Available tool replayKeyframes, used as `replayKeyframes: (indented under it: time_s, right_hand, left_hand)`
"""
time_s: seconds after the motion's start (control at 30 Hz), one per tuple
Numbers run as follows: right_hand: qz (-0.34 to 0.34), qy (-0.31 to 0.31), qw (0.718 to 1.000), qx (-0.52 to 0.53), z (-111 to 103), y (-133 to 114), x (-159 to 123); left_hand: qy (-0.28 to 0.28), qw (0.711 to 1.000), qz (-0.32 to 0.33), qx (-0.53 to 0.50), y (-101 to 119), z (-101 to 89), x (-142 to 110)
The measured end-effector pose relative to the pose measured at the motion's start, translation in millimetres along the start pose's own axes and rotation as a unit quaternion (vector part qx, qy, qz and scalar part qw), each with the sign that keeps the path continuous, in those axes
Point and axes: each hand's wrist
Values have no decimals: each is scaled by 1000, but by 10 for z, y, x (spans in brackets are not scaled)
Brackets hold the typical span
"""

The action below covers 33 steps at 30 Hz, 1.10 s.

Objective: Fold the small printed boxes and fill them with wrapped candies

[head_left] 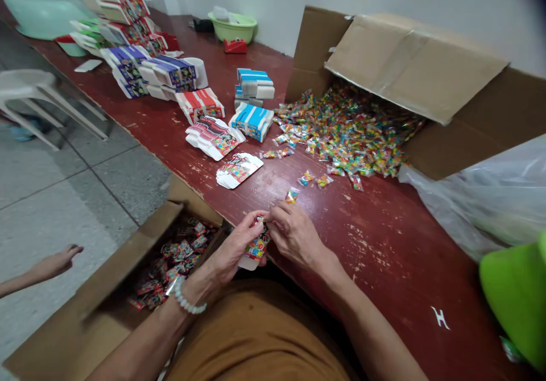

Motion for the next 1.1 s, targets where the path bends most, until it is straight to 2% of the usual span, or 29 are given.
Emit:
replayKeyframes:
  time_s: [0.1,0.17,0.27,0.37,0.43,0.5,0.53,0.57,0.63,0.7,0.8,0.87,0.93,1.03,1.1]
  right_hand:
    - [43,44,998,4,-92,229,105]
    - [106,97,988,-51,-142,449,176]
    - [162,89,975,-124,-153,722,237]
    - [198,50,975,-89,-132,842,250]
    - [236,53,970,-25,-129,859,260]
    - [268,71,960,44,-135,838,275]
    - [280,83,953,80,-137,808,280]
    - [292,96,944,118,-136,760,281]
    - [303,118,922,210,-118,603,265]
    - [290,117,898,311,-70,373,230]
    - [242,90,885,386,52,-4,174]
    - [226,88,893,379,142,-189,145]
    - [214,87,913,337,216,-291,120]
    - [187,78,949,243,276,-338,84]
    - [141,57,965,212,291,-345,61]
  left_hand:
    - [-4,999,-16,-37,-60,33,-121]
    - [-5,998,-47,-45,-113,1,-216]
    - [-31,996,-76,-20,-147,-208,-308]
    - [-105,985,-93,101,-78,-556,-336]
    - [-165,954,-118,221,-8,-756,-358]
    - [-203,923,-143,294,39,-866,-394]
    - [-210,916,-150,306,49,-885,-413]
    - [-210,916,-153,308,53,-881,-427]
    - [-181,935,-145,267,54,-823,-434]
    - [-126,966,-109,200,67,-722,-407]
    - [-58,990,-29,122,108,-547,-341]
    - [-45,992,4,121,133,-435,-313]
    - [-32,990,19,133,146,-342,-304]
    - [-17,987,42,153,149,-254,-299]
    - [-10,988,63,140,152,-227,-283]
Point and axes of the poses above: each hand's wrist, its own x-axis towards the middle knuckle, its own z-axis out of the palm, y = z × x, and after that the axes turned 3 degrees about z, right-handed
